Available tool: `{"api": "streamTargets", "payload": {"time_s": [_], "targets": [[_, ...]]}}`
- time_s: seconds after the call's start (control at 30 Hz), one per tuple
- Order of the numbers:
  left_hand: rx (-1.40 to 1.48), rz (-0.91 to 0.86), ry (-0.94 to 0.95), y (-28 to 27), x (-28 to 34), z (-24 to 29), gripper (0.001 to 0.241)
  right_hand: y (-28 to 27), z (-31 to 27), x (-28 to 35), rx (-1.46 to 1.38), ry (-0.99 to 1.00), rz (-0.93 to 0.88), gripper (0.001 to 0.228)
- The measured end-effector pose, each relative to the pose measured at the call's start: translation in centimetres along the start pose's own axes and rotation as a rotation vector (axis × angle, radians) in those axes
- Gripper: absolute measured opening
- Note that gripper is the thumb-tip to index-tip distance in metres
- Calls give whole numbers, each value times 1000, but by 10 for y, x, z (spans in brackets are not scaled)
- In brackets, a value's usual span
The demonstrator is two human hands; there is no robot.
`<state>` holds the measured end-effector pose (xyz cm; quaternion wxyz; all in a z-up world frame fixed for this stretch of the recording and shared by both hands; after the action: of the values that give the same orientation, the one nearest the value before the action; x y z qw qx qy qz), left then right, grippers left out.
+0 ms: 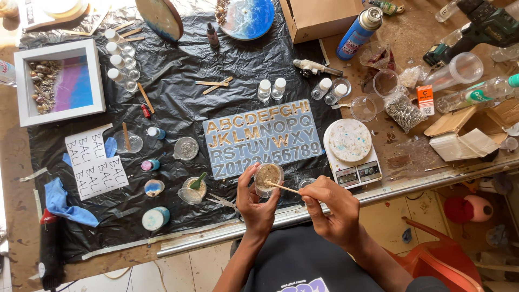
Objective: The person uses a wooden stick to scoop a glittery substance from a small plastic cup and carefully fills the letter and number cavities of a silicone mold. The person repeatedly scoops and places the material into the mold throughout the clip.
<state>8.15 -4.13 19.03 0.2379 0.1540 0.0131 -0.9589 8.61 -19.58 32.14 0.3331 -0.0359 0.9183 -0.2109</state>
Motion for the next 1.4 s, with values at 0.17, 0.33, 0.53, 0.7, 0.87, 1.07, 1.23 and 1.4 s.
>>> {"api": "streamTargets", "payload": {"time_s": [0.17,0.33,0.53,0.7,0.87,1.07,1.23,1.4], "targets": [[-11,-84,-22,-10,-5,-11,54,34,16,1,26,20,-125,7],[-118,-189,-32,-22,-14,-26,51,67,43,21,107,39,-184,8],[-180,-304,-148,-30,-13,-67,57,84,88,48,149,239,-171,7],[-226,-353,-160,-25,-14,-96,51,92,127,56,151,387,-143,12],[-184,-274,-191,-12,-18,-137,52,102,163,48,99,406,-169,13],[-296,-218,-112,2,-33,-167,54,112,193,37,84,433,-177,15],[-282,-260,-12,8,-47,-171,51,113,206,27,123,397,-220,15],[-319,-250,57,3,-51,-168,52,118,204,24,105,420,-247,18]]}}
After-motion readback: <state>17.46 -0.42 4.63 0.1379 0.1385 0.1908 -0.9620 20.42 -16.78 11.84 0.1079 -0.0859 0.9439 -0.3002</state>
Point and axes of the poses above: each hand's wrist, its own x-axis away from the middle knuckle, its own y-axis out of the palm, z = x × y, the point moved 7 cm from there along -x, towards the middle knuckle, and after that the axes turned 4 degrees about z, right-handed, at the moved point
